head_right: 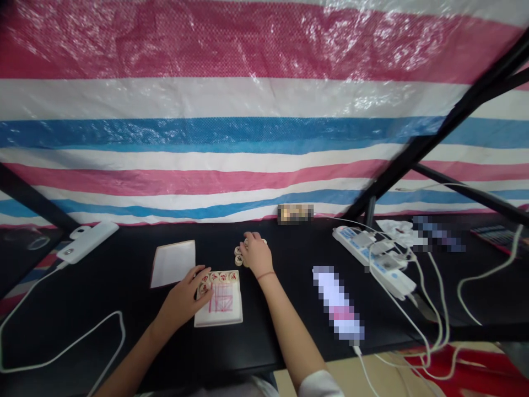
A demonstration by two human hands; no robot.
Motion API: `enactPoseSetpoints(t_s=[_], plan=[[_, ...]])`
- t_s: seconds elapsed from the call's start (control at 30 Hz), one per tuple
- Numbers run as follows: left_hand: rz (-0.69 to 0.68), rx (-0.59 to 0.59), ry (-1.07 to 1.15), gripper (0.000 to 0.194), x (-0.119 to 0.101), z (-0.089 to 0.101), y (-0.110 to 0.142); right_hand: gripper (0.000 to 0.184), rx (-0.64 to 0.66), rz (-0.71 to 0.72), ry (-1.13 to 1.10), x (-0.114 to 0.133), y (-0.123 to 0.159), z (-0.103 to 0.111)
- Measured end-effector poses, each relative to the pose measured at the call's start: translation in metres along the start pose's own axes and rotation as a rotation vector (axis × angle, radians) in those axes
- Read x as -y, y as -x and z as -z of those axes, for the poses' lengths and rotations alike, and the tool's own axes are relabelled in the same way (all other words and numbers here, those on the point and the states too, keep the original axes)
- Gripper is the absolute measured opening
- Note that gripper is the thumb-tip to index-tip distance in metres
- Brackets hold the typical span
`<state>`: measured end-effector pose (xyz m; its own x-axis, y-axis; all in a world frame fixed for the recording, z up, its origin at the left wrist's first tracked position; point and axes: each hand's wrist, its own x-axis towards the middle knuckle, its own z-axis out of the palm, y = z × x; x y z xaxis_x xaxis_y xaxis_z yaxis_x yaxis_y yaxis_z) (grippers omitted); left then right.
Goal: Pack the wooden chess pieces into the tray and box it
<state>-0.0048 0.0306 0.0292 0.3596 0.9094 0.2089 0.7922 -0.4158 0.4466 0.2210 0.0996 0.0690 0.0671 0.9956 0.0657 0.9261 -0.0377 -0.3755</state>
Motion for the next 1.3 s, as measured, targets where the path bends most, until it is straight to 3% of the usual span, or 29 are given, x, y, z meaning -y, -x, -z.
enactPoseSetpoints(t_s=[0.13,0.27,0.43,0.57,0.63,0.7,0.83,0.97,1.1,1.3], plan=[[-0.011,0.032,-0.027,0.044,0.002,-0.008,-0.001,0.031,0.158,-0.091,0.134,0.001,-0.035,-0.002],[-0.008,0.037,-0.013,0.042,0.004,-0.012,0.0,0.026,0.213,-0.124,0.147,0.002,-0.047,-0.007],[-0.02,0.042,0.003,0.043,0.004,-0.013,0.002,0.026,0.22,-0.141,0.129,0.001,-0.051,-0.005],[-0.014,-0.059,0.093,0.044,0.002,-0.006,0.001,0.025,0.166,-0.07,0.051,0.007,-0.045,0.004],[0.018,-0.118,0.173,0.043,0.0,0.0,-0.004,0.026,0.135,0.017,-0.065,0.014,-0.034,0.007],[0.06,-0.14,0.259,0.045,-0.002,0.008,-0.012,0.029,0.161,0.128,-0.342,0.023,-0.02,0.007],[-0.007,-0.179,0.326,0.043,-0.004,0.019,-0.028,0.037,0.34,0.223,-0.942,0.041,0.009,-0.001],[-0.032,-0.145,0.342,0.029,-0.005,0.022,-0.029,0.039,0.39,0.169,-1.129,0.046,0.024,-0.008],[-0.06,-0.129,0.369,0.02,-0.005,0.014,-0.016,0.043,0.297,-0.004,-1.216,0.033,0.032,-0.011],[-0.227,-0.015,0.148,0.009,-0.008,0.003,-0.003,0.042,0.218,-0.14,-1.341,0.01,0.053,-0.017]])
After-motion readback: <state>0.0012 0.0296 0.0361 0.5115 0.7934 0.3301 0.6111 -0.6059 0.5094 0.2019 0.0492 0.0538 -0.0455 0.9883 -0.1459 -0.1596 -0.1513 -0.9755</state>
